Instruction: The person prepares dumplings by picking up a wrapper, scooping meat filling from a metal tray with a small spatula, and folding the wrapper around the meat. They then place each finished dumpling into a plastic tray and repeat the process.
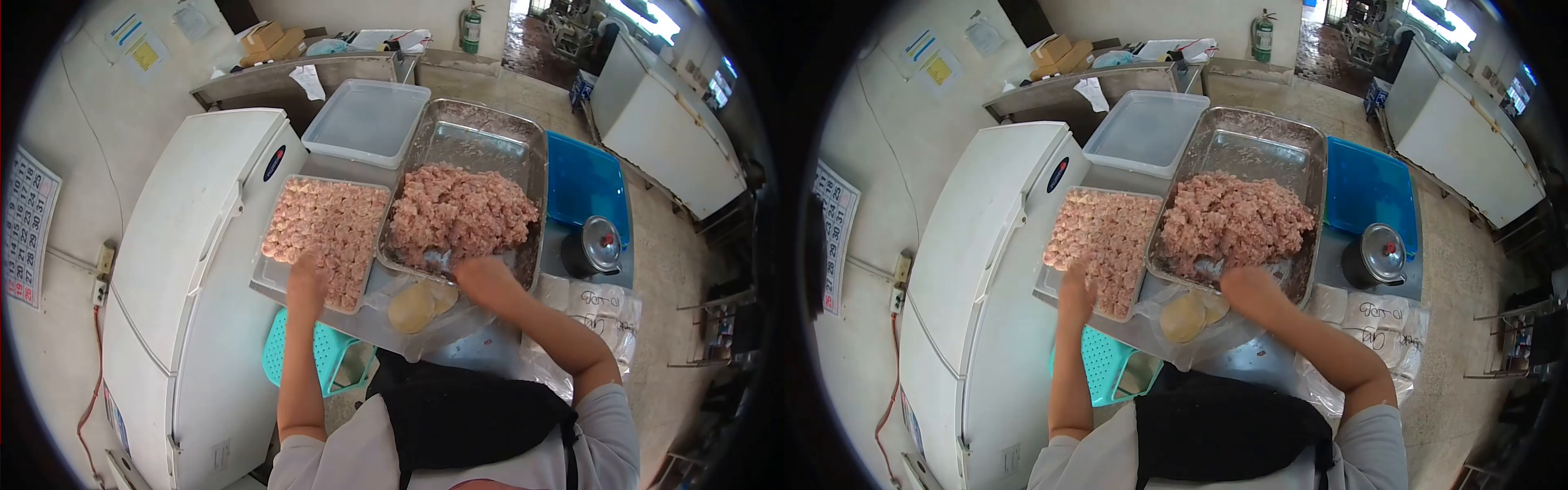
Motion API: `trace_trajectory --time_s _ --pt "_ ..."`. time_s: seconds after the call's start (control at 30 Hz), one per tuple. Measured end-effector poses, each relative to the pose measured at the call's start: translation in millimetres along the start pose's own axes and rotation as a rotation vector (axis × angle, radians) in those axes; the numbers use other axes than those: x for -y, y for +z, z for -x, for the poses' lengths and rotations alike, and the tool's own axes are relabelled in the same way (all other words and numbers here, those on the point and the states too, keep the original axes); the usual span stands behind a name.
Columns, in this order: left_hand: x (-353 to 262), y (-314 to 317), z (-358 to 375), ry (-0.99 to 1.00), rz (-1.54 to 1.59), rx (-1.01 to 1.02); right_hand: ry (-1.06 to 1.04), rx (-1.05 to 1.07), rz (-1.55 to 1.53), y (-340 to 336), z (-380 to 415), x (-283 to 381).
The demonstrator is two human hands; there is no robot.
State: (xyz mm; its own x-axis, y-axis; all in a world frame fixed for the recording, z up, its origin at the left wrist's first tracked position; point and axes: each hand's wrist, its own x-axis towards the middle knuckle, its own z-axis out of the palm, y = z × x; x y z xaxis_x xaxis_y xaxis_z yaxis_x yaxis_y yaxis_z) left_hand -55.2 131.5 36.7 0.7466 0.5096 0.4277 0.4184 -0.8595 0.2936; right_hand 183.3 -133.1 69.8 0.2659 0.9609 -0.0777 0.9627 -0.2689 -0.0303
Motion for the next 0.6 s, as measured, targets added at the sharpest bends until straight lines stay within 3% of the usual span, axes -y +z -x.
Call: trace_trajectory --time_s 0.07,0.13,0.2,0.23,0.3,0.37,0.43,0.5,0.53,0.6 --pt "-38.5 11.6 7.4 -0.070 0.407 0.228 -0.049 0.001 0.001 -12.3 11.7 -0.2" --pt "-75.7 21.2 13.1 -0.072 0.535 0.540 0.014 0.036 -0.014 -42.1 10.4 -19.0" --pt "-79.3 52.1 28.3 0.209 0.587 0.606 0.067 0.071 -0.019 -46.5 1.1 -24.3" --pt "-85.9 59.7 32.4 0.219 0.595 0.605 0.106 0.075 0.001 -31.8 -10.5 -23.5" --pt "-90.1 70.3 40.1 0.292 0.488 0.397 0.156 0.078 0.021 -8.4 -24.3 -9.1" --pt "-71.5 86.5 39.8 0.340 0.564 0.438 0.170 0.008 -0.311 13.7 -24.1 19.2" --pt "-61.5 85.2 35.1 0.378 0.644 0.484 0.159 -0.019 -0.391 22.2 -17.1 10.8" --pt "-55.8 71.2 27.1 0.188 0.834 0.518 0.157 -0.030 -0.719 12.8 -4.7 2.0" --pt "-52.1 65.6 21.5 0.201 0.843 0.520 0.170 -0.034 -0.713 6.0 0.2 2.9" --pt "-45.1 58.7 10.5 -0.146 1.282 0.649 0.313 -0.099 -0.837 -10.9 11.2 9.2"
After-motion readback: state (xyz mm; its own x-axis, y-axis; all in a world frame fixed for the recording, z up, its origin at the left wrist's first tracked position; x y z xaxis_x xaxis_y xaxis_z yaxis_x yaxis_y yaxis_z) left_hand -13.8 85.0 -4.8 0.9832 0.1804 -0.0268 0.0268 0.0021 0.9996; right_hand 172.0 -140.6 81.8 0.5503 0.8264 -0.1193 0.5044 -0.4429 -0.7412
